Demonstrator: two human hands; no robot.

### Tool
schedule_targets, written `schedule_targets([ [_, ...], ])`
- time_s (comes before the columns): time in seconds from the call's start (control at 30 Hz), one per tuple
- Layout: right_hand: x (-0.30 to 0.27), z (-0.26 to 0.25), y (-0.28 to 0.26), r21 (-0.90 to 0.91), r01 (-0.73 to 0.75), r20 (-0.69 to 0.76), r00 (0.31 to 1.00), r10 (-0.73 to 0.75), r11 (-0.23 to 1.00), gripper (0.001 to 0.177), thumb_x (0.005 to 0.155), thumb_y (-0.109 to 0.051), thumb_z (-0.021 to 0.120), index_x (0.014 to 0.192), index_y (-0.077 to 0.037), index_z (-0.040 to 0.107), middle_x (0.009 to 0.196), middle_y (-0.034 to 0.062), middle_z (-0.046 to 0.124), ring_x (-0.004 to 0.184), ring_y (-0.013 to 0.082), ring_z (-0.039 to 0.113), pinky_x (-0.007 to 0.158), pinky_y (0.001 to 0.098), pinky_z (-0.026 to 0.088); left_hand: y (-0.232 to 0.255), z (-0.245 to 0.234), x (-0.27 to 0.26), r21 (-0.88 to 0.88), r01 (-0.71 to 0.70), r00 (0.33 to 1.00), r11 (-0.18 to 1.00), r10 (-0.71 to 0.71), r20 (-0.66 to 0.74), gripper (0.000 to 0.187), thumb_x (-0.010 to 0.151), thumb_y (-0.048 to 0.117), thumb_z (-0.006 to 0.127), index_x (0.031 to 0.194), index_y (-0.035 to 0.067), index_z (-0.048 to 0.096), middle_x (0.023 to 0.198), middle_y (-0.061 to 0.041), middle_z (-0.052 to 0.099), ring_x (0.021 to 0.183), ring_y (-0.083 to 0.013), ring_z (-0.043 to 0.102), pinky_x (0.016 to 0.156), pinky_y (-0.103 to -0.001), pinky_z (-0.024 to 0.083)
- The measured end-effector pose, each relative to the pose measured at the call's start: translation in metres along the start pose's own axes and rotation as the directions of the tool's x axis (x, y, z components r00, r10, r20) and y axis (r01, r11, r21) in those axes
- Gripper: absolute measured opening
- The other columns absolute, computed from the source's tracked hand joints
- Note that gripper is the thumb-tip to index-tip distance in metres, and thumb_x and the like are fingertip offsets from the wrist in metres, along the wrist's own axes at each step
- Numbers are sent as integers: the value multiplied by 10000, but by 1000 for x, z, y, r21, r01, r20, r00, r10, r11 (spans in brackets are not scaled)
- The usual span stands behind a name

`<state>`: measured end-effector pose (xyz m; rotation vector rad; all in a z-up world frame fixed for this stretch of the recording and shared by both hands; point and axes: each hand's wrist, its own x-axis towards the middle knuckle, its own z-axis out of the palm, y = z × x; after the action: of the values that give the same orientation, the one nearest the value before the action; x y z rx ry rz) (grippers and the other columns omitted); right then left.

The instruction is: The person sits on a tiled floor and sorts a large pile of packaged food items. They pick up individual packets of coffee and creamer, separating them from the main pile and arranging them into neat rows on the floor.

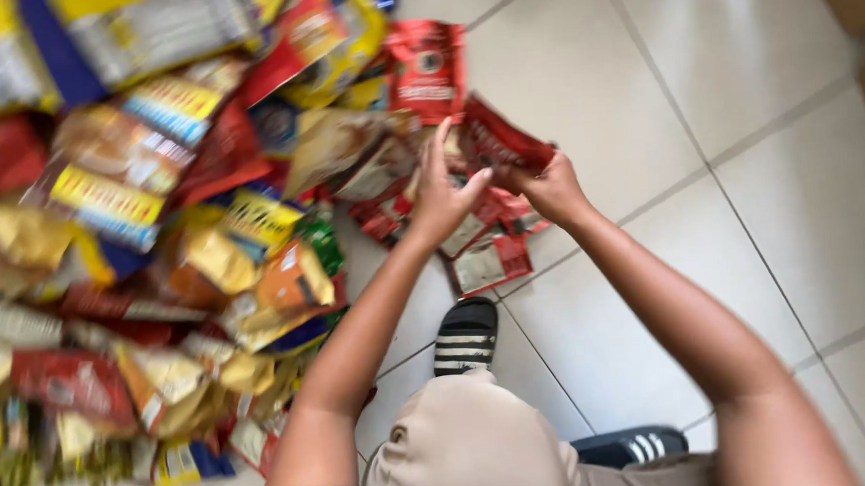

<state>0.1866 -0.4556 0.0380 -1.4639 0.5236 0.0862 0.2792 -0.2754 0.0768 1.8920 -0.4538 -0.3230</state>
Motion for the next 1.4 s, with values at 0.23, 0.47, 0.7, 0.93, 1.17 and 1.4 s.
schedule_targets([
  [0.23, -109, -114, -34, 15, -64, -13, 998, 64, 998, 388, 858, -51, 735, 1244, -31, 701, 1104, 28, 769, 988, 90, 681, 880, 294, 566, 19, 75, 3, -158, 164, 862, 974, -63, 503, 652, 861, 157, 766, 1432, 49, 471, 1113, -71, 669, 737, -95, 659, 654, -274, 553],
  [0.47, -212, -213, 15, -108, -176, -342, 931, 130, 978, 289, 858, -96, 792, 1139, -35, 757, 1080, 67, 792, 1004, 145, 722, 882, 318, 575, 85, 192, -15, -22, 96, 669, 995, -48, 742, 169, 980, 186, 710, 1041, 31, 736, 836, -45, 743, 721, -89, 697, 649, -275, 551],
  [0.7, -277, -302, 74, -54, -320, -610, 761, 222, 946, 188, 958, -108, 748, 1123, -20, 731, 983, 92, 755, 863, 189, 673, 702, 321, 555, 160, 313, -23, 143, -237, 505, 961, -4, 863, 156, 894, 206, 716, 1005, 101, 745, 885, -102, 761, 781, -241, 740, 721, -380, 566],
  [0.93, -332, -400, 138, 112, -153, -701, 688, 187, 982, 195, 967, -11, 667, 1161, -20, 676, 1015, 61, 749, 876, 165, 754, 686, 301, 590, 161, 485, -56, 169, -531, 483, 830, 133, 865, 149, 891, 249, 660, 925, 170, 782, 990, -119, 737, 879, -321, 710, 747, -438, 560],
  [1.17, -382, -473, 222, 174, 104, -914, 387, 121, 979, 159, 1032, 57, 660, 1165, -27, 679, 1073, 59, 740, 923, 178, 763, 728, 291, 623, 126, 643, -128, 176, -287, 529, 942, 2, 849, 197, 942, 274, 589, 1027, 169, 732, 956, -89, 777, 892, -312, 739, 764, -432, 578],
  [1.4, -391, -516, 223, 140, 130, -951, 294, 97, 981, 76, 1098, -17, 662, 1116, -87, 639, 1150, 48, 734, 1002, 184, 796, 773, 314, 688, 105, 718, -168, 140, -231, 525, 963, 2, 851, 298, 987, 375, 657, 1054, 86, 688, 973, -134, 801, 939, -326, 764, 831, -429, 605],
])
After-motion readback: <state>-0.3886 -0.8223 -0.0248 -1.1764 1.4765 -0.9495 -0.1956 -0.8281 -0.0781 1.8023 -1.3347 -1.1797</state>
